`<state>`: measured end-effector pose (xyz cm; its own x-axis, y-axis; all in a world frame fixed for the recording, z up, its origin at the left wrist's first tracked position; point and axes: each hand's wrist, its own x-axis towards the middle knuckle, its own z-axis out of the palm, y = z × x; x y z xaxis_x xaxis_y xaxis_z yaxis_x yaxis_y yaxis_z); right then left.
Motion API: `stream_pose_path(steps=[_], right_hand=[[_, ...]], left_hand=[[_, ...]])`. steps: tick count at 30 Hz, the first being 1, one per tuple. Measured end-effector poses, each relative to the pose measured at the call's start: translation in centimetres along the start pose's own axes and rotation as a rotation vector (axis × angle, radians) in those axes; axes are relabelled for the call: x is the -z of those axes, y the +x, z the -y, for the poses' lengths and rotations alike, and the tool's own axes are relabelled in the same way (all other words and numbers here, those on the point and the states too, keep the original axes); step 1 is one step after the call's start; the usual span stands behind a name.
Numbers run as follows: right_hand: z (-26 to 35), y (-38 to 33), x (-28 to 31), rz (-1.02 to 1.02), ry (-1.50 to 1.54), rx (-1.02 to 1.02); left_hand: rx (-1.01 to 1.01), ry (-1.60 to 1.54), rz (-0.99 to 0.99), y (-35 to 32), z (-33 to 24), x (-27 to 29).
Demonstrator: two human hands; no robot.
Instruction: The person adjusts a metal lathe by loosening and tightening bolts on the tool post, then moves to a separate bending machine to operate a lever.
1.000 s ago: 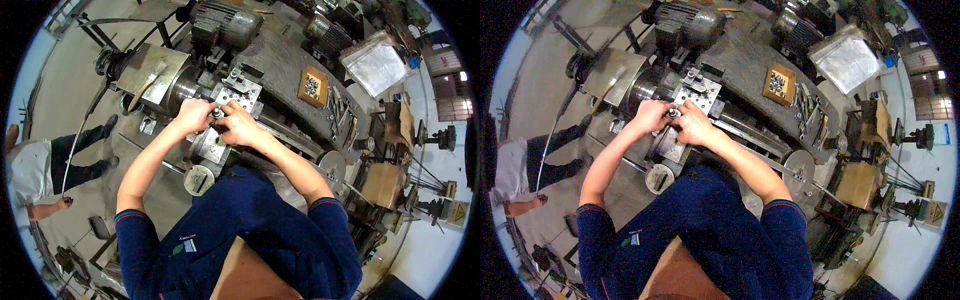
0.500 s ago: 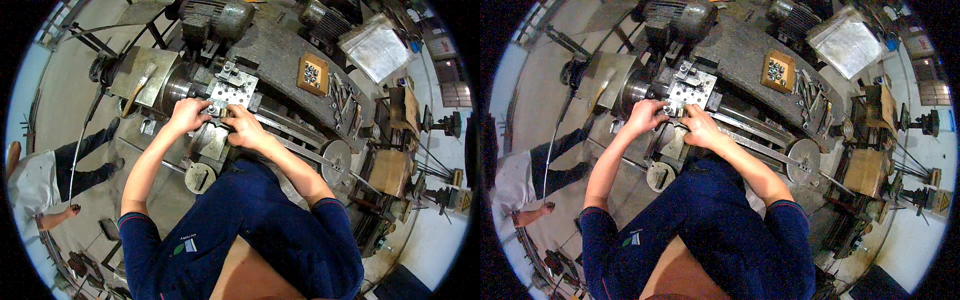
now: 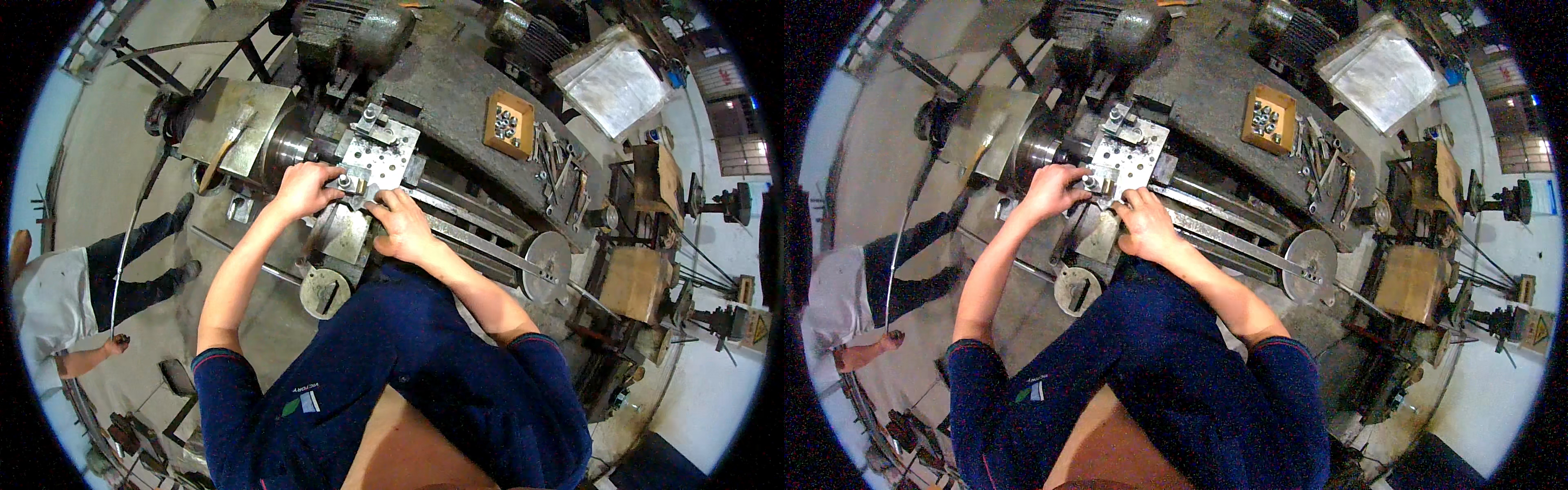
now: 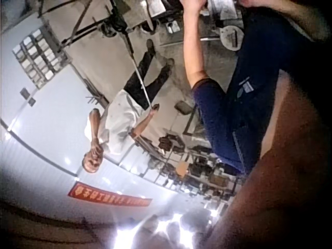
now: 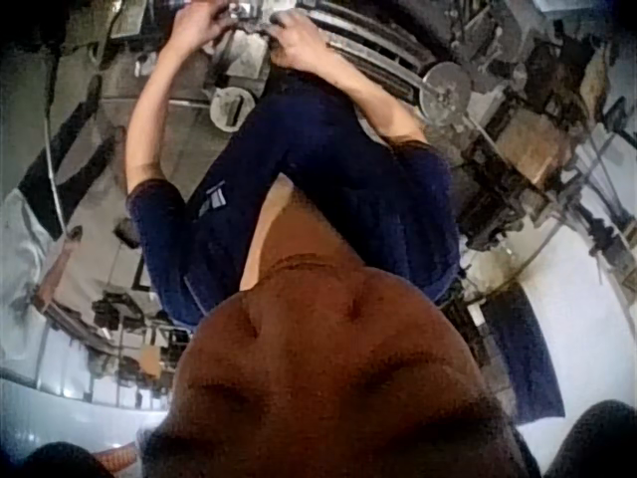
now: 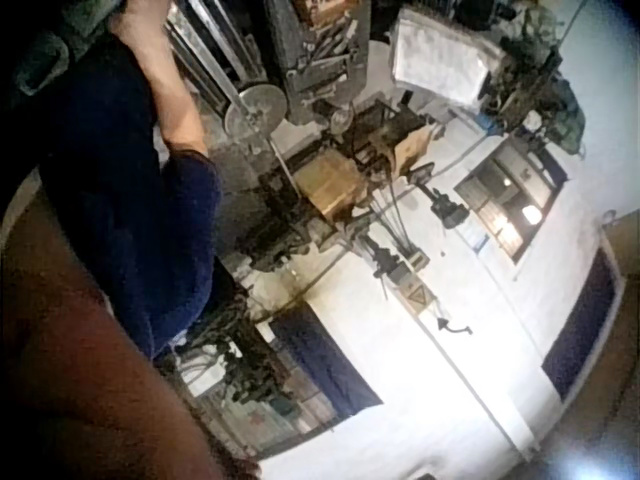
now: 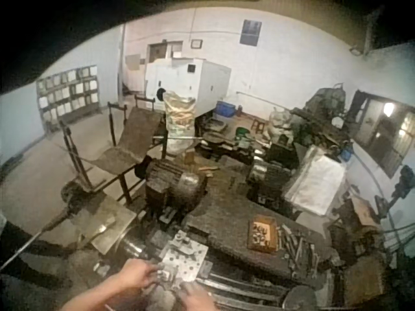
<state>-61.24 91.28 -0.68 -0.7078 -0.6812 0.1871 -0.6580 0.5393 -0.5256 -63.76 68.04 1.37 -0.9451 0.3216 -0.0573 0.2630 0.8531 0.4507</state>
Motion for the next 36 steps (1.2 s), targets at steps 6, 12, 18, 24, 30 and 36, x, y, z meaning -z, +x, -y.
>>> stream_pose_path(steps=[6, 12, 18, 24, 30, 36], right_hand=[[-0.8, 1.2, 0.6, 0.001, -0.023, 0.004], [-3.1, 7.1, 3.7, 0.010, 0.202, 0.044], [-4.1, 15.9, 3.5, 0.540, 0.347, -0.140], [-3.3, 19.7, 0.7, 0.926, 0.318, -0.207], [-2.2, 20.1, 0.3, 0.953, 0.253, -0.224], [-4.1, 18.6, 3.9, 0.560, 0.639, -0.113]], left_hand=[[-0.012, -0.006, -0.009, -0.3, 0.1, -0.2], [-0.008, 0.013, -0.011, -0.4, 0.3, -0.2], [-0.021, -0.059, -0.069, -0.7, 0.4, -0.8], [-0.001, -0.101, -0.111, -1.3, 0.7, -1.7], [-0.008, -0.123, -0.103, -1.2, 1.2, -2.1], [0.017, -0.118, -0.119, -1.4, 0.5, -1.5]])
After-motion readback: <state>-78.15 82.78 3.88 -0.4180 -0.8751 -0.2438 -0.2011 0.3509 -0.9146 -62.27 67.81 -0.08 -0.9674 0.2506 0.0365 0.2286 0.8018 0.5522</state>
